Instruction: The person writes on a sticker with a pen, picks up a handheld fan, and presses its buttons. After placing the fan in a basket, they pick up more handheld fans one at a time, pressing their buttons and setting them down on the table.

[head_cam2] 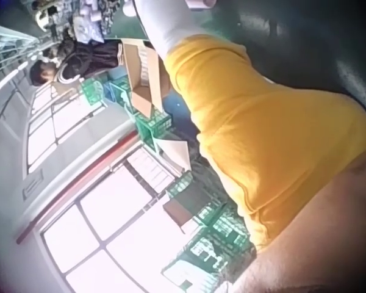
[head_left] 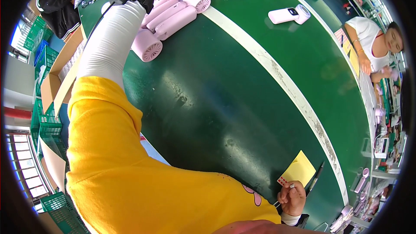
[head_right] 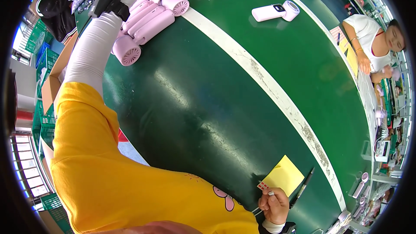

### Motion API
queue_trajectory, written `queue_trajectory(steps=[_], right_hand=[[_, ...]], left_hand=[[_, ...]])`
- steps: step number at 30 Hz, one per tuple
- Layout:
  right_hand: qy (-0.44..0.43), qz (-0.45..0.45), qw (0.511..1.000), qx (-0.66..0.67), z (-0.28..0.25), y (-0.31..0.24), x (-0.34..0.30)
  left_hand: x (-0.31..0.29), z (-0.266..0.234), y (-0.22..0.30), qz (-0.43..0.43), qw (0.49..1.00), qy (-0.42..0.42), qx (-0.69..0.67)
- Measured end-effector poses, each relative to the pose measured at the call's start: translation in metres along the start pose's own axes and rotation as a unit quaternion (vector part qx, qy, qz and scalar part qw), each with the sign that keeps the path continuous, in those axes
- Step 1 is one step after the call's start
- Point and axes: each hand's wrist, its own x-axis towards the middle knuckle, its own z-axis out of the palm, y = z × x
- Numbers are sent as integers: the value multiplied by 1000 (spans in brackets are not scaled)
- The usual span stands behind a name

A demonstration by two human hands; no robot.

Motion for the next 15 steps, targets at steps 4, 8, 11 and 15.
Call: queue_trajectory(steps=[4,8,11,15], right_hand=[[-2,0,1000,-11,0,0,0],[-6,-1,1000,-30,0,0,1],[-5,-1,1000,-28,0,0,1],[-3,0,1000,-27,0,0,1]], left_hand=[[1,1,-8,9,999,-21,-23],[2,2,-10,0,999,-15,-41],[-1,3,-9,-10,999,-6,-50],[-5,4,-10,-20,998,5,-62]])
